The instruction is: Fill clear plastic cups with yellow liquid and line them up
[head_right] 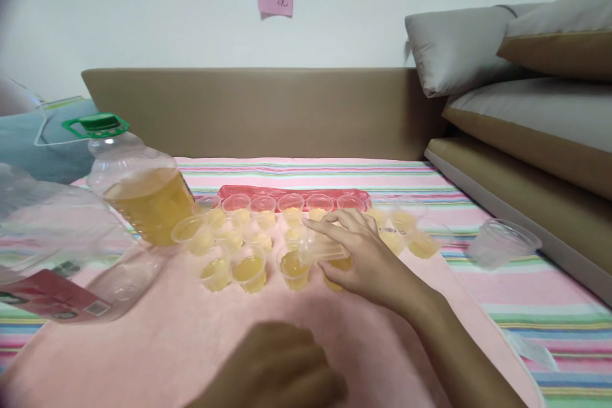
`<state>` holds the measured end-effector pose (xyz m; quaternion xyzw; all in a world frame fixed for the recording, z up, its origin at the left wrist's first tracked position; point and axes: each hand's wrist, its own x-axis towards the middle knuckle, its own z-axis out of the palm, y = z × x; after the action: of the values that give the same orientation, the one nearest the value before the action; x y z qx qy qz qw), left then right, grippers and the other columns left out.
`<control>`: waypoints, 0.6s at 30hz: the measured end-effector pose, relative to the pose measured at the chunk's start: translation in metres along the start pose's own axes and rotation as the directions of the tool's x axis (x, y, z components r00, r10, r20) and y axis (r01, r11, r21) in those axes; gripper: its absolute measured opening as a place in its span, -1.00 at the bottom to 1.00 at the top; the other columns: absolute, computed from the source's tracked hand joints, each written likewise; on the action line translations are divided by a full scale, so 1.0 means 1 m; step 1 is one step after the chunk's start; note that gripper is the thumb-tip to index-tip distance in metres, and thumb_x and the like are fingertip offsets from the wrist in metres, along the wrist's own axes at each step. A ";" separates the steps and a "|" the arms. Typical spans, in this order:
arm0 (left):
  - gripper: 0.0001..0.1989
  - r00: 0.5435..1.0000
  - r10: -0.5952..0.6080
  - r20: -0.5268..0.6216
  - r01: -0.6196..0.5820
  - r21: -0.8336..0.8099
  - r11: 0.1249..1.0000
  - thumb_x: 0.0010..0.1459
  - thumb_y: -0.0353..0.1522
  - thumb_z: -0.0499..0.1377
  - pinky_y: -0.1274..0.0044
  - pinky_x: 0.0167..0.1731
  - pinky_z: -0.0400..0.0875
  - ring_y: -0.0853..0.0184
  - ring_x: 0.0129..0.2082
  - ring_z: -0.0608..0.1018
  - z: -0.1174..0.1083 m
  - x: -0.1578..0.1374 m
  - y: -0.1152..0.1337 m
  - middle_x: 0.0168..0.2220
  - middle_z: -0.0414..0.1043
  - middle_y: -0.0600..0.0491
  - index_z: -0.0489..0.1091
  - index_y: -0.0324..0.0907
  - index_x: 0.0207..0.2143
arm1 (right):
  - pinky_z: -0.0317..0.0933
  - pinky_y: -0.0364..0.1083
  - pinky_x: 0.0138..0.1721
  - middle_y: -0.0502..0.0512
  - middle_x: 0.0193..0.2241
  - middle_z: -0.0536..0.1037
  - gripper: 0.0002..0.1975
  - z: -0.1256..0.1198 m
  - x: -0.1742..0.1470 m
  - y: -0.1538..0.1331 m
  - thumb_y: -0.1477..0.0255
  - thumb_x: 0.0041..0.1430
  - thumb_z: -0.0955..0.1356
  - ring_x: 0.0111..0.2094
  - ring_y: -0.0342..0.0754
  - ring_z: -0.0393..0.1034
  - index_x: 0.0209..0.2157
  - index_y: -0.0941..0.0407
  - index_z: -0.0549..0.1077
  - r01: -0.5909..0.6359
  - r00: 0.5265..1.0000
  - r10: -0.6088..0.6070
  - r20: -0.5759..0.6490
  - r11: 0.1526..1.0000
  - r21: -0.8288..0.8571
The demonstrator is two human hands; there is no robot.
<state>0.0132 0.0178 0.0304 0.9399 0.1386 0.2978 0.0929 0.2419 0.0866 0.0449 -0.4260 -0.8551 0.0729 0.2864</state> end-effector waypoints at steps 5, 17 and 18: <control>-0.60 0.891 -0.399 -0.215 0.417 0.047 0.908 0.21 -0.13 0.44 0.44 -0.24 0.51 0.27 -0.19 0.60 -0.074 0.016 -0.034 -0.15 0.55 0.10 0.38 -0.05 -0.05 | 0.17 0.31 0.20 0.07 0.17 0.33 -0.37 0.000 0.003 -0.004 0.49 0.35 0.37 0.22 0.18 0.20 0.37 -0.22 0.28 0.018 1.000 -0.018 0.012 1.000 0.009; -0.18 0.809 -0.581 -0.091 0.587 0.063 0.807 0.16 -0.28 0.47 0.07 0.26 0.40 0.00 0.31 0.43 -0.047 0.016 -0.068 0.32 0.39 -0.10 0.15 -0.04 0.36 | 0.08 0.27 0.18 0.04 0.14 0.32 -0.14 0.005 0.010 -0.012 0.69 0.24 0.40 0.16 0.15 0.21 0.41 -0.28 0.20 0.081 0.997 -0.081 0.002 0.994 -0.069; -0.21 0.811 -0.578 -0.094 0.584 0.059 0.809 0.19 -0.28 0.46 0.07 0.25 0.40 0.00 0.30 0.44 -0.047 0.015 -0.069 0.31 0.40 -0.10 0.15 -0.04 0.36 | 0.08 0.27 0.18 0.05 0.14 0.32 -0.16 0.005 0.010 -0.013 0.69 0.24 0.38 0.17 0.16 0.21 0.41 -0.26 0.20 0.085 0.996 -0.085 -0.001 0.993 -0.081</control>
<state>-0.0162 0.0917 0.0588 0.8444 0.4351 0.2822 0.1343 0.2255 0.0865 0.0504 -0.4006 -0.8741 0.0251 0.2736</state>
